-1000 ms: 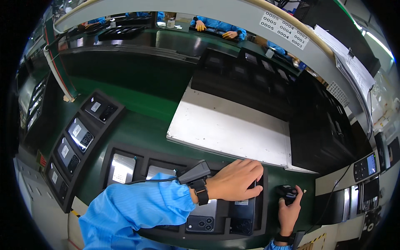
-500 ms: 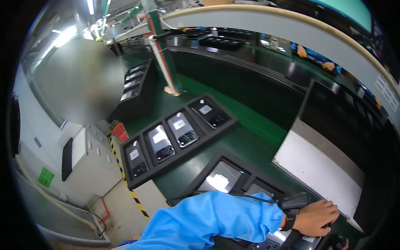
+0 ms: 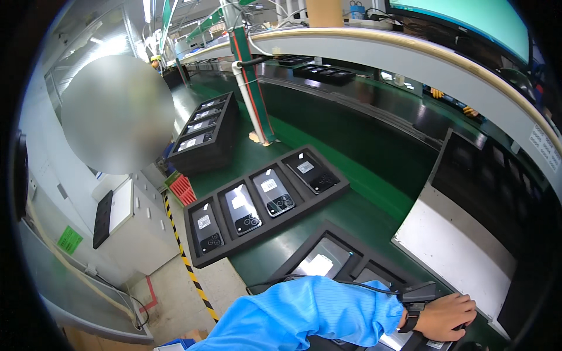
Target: Scanning barcodes on trays of smartphones and organizing them on an assembly line workstation.
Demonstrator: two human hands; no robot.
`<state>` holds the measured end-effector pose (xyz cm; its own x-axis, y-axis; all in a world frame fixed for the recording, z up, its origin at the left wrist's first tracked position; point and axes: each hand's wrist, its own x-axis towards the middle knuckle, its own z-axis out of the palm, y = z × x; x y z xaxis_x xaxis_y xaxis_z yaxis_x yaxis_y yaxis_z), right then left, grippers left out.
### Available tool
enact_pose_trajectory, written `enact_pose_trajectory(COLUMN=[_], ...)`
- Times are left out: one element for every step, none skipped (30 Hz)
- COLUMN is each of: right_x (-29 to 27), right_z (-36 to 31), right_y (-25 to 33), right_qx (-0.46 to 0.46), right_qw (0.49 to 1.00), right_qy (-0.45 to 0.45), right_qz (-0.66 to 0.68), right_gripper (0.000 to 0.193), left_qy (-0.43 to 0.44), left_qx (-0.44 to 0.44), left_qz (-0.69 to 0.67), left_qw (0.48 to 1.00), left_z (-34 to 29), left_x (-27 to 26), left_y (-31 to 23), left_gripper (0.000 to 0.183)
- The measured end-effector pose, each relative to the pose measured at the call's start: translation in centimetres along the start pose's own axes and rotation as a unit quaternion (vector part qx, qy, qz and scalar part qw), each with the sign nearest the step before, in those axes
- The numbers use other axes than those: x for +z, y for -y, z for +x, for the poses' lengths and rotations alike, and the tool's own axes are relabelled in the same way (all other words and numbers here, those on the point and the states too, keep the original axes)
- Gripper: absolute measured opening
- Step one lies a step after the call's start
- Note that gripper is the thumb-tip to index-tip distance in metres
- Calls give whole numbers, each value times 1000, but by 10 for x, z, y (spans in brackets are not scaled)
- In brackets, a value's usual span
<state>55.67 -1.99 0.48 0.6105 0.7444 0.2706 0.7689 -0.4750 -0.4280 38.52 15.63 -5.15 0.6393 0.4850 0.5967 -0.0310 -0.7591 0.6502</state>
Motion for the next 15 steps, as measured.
enact_pose_trajectory(right_x=[0,0,4,4,3,2,0,-1,-1,-3,21,41,40,41,39], right_z=[1,1,3,2,1,1,2,2,4,4,19,29,22,17,15], right_y=[1,2,-6,-8,-8,-8,-7,-5,-2,-5,-56,-108,-92,-72,-62], right_qx=[-11,-22,-19,-14,-5,4,2,1,-14,-28,-38,-48,-39,-31,-23], right_qw=[1000,1000,1000,1000,1000,1000,1000,1000,1000,999,999,993,994,994,996], right_qy=[2,4,3,1,2,3,8,13,12,8,1,-12,-26,-42,-32], right_qz=[-9,-18,0,-2,3,6,9,10,-7,-31,39,104,100,96,82], right_gripper=[63,63,62,62,62,62,63,64,65,66,69,76,70,64,65], left_qy=[-5,-4,-2,1,0,4,0,-2,2,-12,-5,1,11,21,39], left_qx=[2,5,4,2,2,5,6,7,3,13,16,23,22,22,18], left_qz=[6,4,8,11,13,6,9,10,3,10,17,19,19,19,27], left_qw=[1000,1000,1000,1000,1000,1000,1000,1000,1000,1000,1000,1000,1000,999,999], left_z=[-1,-1,-2,-2,-2,-2,-1,-1,-1,0,1,2,3,2,1], left_x=[1,1,0,1,3,3,2,1,-3,-5,-12,-16,-15,-17,-20], left_y=[2,3,3,2,0,-1,-2,-3,-3,-6,-8,-11,-9,-7,-6], left_gripper=[21,21,21,21,21,21,21,21,21,21,22,22,23,24,25])
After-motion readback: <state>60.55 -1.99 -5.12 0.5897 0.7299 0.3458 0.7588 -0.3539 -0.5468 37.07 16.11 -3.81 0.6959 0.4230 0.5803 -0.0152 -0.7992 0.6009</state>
